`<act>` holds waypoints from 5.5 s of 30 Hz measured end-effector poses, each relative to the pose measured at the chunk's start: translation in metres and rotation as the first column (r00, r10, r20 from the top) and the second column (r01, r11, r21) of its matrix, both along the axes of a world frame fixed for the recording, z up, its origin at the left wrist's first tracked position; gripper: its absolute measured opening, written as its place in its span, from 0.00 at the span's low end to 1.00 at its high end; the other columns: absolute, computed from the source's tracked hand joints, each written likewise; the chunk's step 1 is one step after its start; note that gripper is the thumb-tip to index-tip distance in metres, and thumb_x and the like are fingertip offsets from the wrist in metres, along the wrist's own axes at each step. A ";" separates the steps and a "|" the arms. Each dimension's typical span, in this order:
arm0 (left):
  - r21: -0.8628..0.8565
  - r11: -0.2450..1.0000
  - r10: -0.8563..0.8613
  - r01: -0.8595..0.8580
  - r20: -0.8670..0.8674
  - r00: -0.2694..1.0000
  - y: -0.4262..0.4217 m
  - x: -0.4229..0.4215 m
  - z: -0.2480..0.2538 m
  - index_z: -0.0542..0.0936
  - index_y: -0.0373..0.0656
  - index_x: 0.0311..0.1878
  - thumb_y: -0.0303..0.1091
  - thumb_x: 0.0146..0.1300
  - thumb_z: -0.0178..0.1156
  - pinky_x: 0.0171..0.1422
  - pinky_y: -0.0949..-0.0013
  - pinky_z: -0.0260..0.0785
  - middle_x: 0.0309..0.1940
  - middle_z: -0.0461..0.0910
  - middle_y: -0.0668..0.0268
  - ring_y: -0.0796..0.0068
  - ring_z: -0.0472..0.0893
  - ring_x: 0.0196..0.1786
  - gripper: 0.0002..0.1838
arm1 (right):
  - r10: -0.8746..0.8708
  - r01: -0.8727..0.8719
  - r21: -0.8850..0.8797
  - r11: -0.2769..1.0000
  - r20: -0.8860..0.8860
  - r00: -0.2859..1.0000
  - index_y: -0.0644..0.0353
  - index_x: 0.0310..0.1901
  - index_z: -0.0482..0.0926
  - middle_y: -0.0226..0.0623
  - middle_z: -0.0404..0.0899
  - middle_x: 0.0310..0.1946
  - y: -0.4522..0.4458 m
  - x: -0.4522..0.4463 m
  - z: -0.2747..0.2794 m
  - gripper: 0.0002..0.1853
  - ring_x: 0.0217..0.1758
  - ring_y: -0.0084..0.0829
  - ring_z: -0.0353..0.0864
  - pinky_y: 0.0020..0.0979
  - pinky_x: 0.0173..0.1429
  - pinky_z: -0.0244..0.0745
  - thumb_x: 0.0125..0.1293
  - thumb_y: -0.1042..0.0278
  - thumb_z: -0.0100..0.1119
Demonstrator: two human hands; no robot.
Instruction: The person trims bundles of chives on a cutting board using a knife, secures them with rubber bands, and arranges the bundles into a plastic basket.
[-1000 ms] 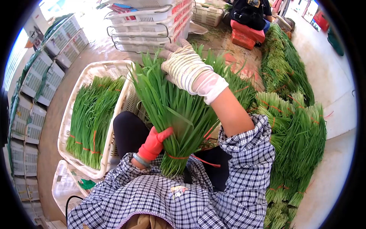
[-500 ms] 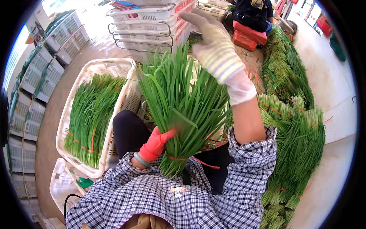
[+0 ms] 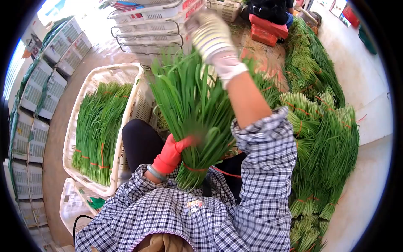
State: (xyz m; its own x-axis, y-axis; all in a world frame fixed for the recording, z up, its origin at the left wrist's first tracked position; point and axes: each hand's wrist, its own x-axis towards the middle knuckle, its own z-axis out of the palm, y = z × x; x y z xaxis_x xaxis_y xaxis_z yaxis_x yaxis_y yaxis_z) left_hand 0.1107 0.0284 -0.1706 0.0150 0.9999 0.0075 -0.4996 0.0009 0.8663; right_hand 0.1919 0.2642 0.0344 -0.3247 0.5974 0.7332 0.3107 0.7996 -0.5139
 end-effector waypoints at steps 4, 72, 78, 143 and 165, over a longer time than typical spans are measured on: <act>-0.074 0.991 0.113 -0.112 0.011 0.994 0.003 -0.014 0.005 0.75 0.37 0.59 0.31 0.65 0.62 0.53 0.67 0.75 0.51 0.81 0.64 0.70 0.81 0.49 0.19 | -0.053 0.086 0.141 0.986 -0.225 0.973 0.67 0.56 0.74 0.44 0.77 0.52 -0.072 0.067 0.022 0.25 0.57 0.34 0.75 0.33 0.64 0.68 0.55 0.74 0.64; -0.021 0.958 0.282 -0.287 -0.138 0.950 -0.017 -0.035 0.026 0.73 0.37 0.61 0.39 0.66 0.61 0.58 0.65 0.72 0.54 0.78 0.63 0.69 0.79 0.53 0.24 | -0.397 0.166 -0.555 0.815 -0.327 0.858 0.60 0.55 0.77 0.37 0.82 0.33 -0.133 0.103 -0.124 0.18 0.33 0.30 0.80 0.32 0.41 0.77 0.62 0.73 0.60; -0.085 0.902 0.410 -0.422 -0.128 0.903 0.001 -0.008 0.067 0.76 0.35 0.57 0.30 0.64 0.64 0.56 0.67 0.73 0.51 0.80 0.62 0.73 0.80 0.51 0.19 | 0.139 -0.337 -0.689 0.642 -0.328 0.934 0.57 0.76 0.33 0.57 0.64 0.64 -0.219 0.087 -0.202 0.59 0.65 0.37 0.69 0.34 0.65 0.69 0.50 0.77 0.67; -0.413 0.897 0.244 -0.161 0.156 0.957 0.025 -0.032 -0.046 0.75 0.35 0.58 0.35 0.65 0.62 0.52 0.64 0.78 0.49 0.82 0.58 0.65 0.84 0.47 0.21 | 0.216 -0.001 -0.252 0.968 0.825 0.522 0.58 0.45 0.80 0.42 0.81 0.36 -0.121 0.090 -0.159 0.19 0.43 0.45 0.81 0.44 0.48 0.73 0.60 0.51 0.62; -0.436 0.890 0.232 -0.136 0.173 0.957 0.028 -0.038 -0.068 0.75 0.36 0.58 0.40 0.65 0.62 0.53 0.60 0.78 0.49 0.82 0.58 0.63 0.84 0.47 0.23 | -0.047 0.124 -0.766 0.631 0.122 0.991 0.62 0.35 0.82 0.43 0.83 0.28 -0.113 0.148 -0.174 0.07 0.30 0.40 0.83 0.34 0.37 0.77 0.58 0.69 0.59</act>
State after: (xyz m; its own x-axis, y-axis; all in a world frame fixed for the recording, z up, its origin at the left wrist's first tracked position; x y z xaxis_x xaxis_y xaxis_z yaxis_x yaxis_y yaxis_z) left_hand 0.0730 0.0568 -0.2389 -0.1239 0.8959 -0.4266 -0.6992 0.2263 0.6782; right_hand 0.3399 0.1510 -0.1398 -0.2777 0.9600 -0.0346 0.4286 0.0916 -0.8988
